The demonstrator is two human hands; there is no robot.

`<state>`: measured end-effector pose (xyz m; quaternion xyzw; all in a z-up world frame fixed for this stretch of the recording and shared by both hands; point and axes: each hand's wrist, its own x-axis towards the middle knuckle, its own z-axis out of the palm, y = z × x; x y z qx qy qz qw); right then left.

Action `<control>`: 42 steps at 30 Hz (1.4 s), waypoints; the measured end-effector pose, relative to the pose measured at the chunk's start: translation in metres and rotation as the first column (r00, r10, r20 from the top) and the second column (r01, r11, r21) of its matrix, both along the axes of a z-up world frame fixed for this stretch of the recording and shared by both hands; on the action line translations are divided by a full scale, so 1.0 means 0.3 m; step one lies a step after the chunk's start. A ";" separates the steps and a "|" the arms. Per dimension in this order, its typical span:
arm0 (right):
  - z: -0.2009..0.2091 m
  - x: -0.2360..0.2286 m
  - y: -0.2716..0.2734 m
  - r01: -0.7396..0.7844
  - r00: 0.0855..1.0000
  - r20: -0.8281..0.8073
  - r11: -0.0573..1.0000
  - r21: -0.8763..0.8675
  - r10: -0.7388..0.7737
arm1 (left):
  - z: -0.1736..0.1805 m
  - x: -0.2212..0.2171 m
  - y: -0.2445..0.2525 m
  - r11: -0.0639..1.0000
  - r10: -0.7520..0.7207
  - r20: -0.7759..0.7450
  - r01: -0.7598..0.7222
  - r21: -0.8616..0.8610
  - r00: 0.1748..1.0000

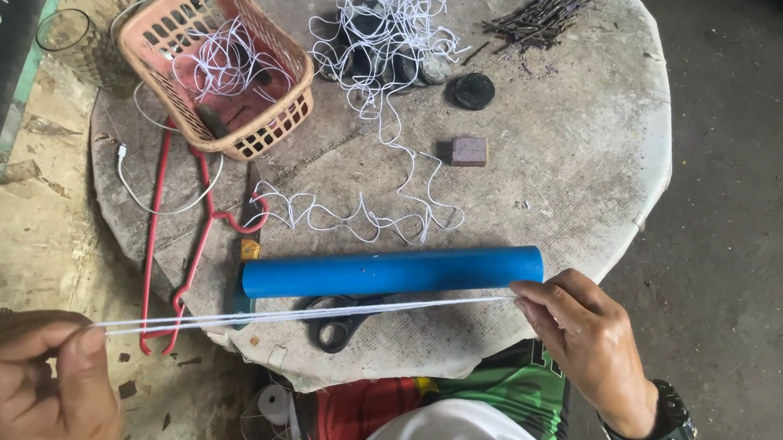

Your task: Measuring string against a blue pipe and tying knots at regular intervals

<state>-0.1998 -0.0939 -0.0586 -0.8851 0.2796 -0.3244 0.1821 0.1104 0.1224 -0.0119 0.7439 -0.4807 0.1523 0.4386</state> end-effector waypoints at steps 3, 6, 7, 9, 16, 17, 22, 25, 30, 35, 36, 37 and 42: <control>-0.014 -0.005 0.001 -0.007 1.000 0.031 0.995 0.100 0.004 | -0.021 0.000 0.005 0.996 -0.041 -0.100 0.033 -0.085 0.994; -0.051 -0.028 -0.023 -0.042 0.994 0.108 0.973 0.228 0.018 | -0.020 0.014 0.001 0.996 -0.070 -0.119 0.062 -0.070 0.990; -0.060 -0.036 -0.034 -0.044 0.994 0.108 0.973 0.227 0.020 | -0.032 0.031 -0.007 0.996 -0.068 -0.119 0.060 -0.071 0.991; -0.079 -0.053 -0.053 -0.062 0.993 0.116 0.935 0.349 0.022 | -0.056 0.062 -0.021 0.991 0.048 -0.025 -0.045 0.123 0.999; -0.107 -0.082 -0.089 0.121 0.991 -0.004 0.882 0.455 -0.134 | -0.193 0.097 -0.161 0.863 0.095 -0.399 0.124 0.489 0.912; -0.106 -0.083 -0.092 0.149 0.988 -0.028 0.900 0.410 -0.151 | -0.204 0.093 -0.174 0.850 0.098 -0.400 0.132 0.510 0.911; -0.082 -0.079 -0.101 0.223 0.975 -0.073 0.910 0.349 -0.211 | -0.214 0.078 -0.205 0.817 0.195 -0.373 0.061 0.574 0.907; -0.079 -0.070 -0.103 0.262 0.965 -0.104 0.892 0.369 -0.240 | -0.220 0.080 -0.208 0.794 0.227 -0.362 0.043 0.607 0.904; -0.082 -0.050 -0.106 0.240 0.971 -0.098 0.888 0.393 -0.218 | -0.225 0.078 -0.214 0.791 0.244 -0.450 0.092 0.604 0.859; -0.131 -0.072 -0.116 0.210 0.977 -0.107 0.913 0.350 -0.184 | -0.249 0.089 -0.214 0.845 0.225 -0.453 0.058 0.531 0.862; -0.143 -0.079 -0.122 0.242 0.968 -0.137 0.918 0.314 -0.209 | -0.248 0.089 -0.218 0.838 0.224 -0.433 0.055 0.543 0.873; -0.131 -0.069 -0.112 0.227 0.972 -0.134 0.922 0.313 -0.194 | -0.234 0.084 -0.214 0.839 0.236 -0.431 0.041 0.543 0.871; -0.094 -0.057 -0.082 0.312 0.934 -0.223 0.943 0.117 -0.281 | -0.235 0.087 -0.212 0.816 0.238 -0.487 0.099 0.570 0.840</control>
